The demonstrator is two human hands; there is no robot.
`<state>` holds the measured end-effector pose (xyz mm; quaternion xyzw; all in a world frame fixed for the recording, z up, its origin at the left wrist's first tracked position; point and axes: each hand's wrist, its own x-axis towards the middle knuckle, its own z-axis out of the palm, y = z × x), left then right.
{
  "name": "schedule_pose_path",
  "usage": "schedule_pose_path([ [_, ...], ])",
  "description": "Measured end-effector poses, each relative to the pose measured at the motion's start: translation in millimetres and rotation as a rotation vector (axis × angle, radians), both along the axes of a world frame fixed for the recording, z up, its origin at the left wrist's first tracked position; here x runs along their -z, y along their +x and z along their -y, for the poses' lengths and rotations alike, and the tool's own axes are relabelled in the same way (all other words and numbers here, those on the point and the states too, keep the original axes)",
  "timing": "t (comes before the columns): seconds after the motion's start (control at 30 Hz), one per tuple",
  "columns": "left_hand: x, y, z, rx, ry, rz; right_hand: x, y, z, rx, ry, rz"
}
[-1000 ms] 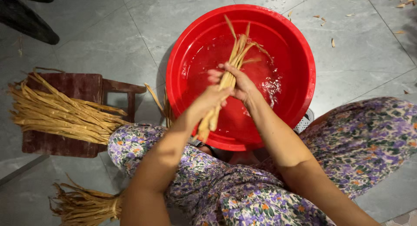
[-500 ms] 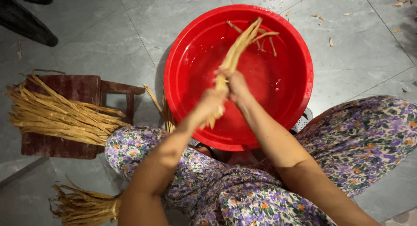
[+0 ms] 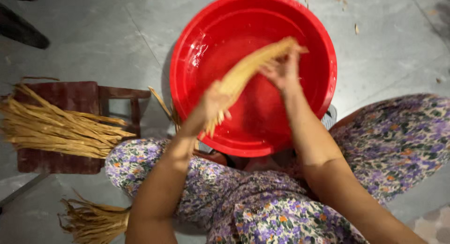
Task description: The person sits on the floor and repeatedly submerges bundles of dried bamboo strips into a red basin of water. They agitate the strips by hand to ensure they are fully wetted, then lift them out and place them on a nearby stool before repeating the process with more strips.
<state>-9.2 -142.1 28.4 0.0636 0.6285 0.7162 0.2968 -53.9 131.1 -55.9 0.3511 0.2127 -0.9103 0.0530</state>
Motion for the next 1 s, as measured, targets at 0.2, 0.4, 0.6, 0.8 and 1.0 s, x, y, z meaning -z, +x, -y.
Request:
schedule_pose_path([
  [0.2, 39, -12, -1, -0.189, -0.178, 0.253, -46, 32, 125, -0.451, 0.008, -0.303],
  [0.4, 12, 52, -52, 0.019, -0.496, 0.266, 18, 11, 61, -0.262, 0.296, -0.033],
  [0.6, -63, 53, -47, 0.362, -0.698, 0.031, 64, 8, -6, -0.002, 0.346, 0.184],
  [0.8, -84, 21, 0, 0.006, -0.443, 0.021, 12, 16, -3, 0.034, 0.137, -0.115],
  [1.0, -26, -1, -33, -0.013, -0.514, 0.210, -21, 30, 107, -0.420, -0.095, -0.339],
])
